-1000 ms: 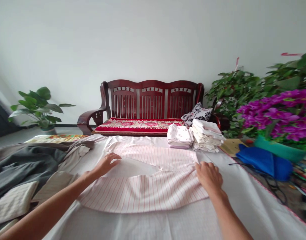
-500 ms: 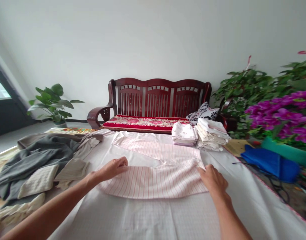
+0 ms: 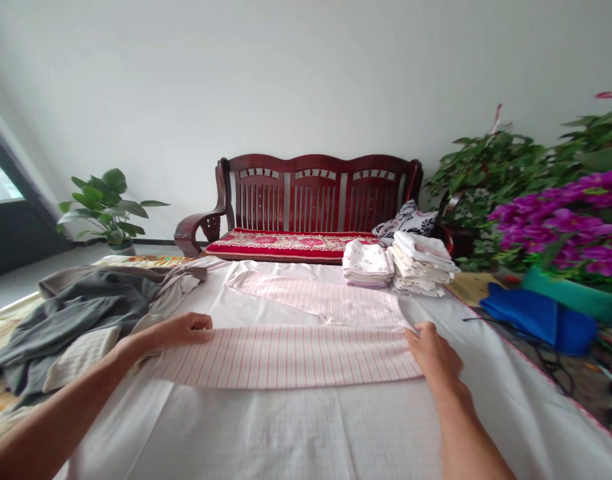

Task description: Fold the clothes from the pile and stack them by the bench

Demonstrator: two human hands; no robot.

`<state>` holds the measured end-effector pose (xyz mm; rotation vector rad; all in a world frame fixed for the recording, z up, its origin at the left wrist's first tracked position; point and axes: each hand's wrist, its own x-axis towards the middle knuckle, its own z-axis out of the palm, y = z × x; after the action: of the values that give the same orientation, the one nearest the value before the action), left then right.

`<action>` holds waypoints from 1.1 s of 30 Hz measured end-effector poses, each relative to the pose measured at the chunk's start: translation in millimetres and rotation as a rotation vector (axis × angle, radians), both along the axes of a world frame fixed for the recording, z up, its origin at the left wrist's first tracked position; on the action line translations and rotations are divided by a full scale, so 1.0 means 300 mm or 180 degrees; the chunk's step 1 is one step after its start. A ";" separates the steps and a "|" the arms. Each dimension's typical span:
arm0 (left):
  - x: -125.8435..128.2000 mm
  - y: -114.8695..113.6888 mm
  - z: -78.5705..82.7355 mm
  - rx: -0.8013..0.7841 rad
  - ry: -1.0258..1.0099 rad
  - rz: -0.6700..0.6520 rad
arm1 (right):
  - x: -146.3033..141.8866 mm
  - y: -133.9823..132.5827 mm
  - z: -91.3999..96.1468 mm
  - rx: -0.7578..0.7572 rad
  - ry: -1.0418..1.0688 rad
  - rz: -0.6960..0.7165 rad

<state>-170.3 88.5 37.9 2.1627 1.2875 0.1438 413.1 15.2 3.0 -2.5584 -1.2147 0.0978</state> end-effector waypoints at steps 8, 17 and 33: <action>0.012 -0.016 -0.038 0.0204 0.0675 0.0023 | 0.017 -0.008 0.034 -0.0385 0.0019 0.0063; 0.007 -0.016 -0.018 0.0242 0.1001 0.0148 | 0.020 -0.026 0.028 -0.0210 -0.0271 0.0075; 0.395 -0.239 0.010 0.0744 -0.0006 -0.0918 | -0.364 -0.092 0.114 -0.0645 0.1454 0.3283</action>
<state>-51.9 16.7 40.9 2.5202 0.9834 0.1856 304.0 -12.4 37.4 -1.6098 -2.2080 0.9852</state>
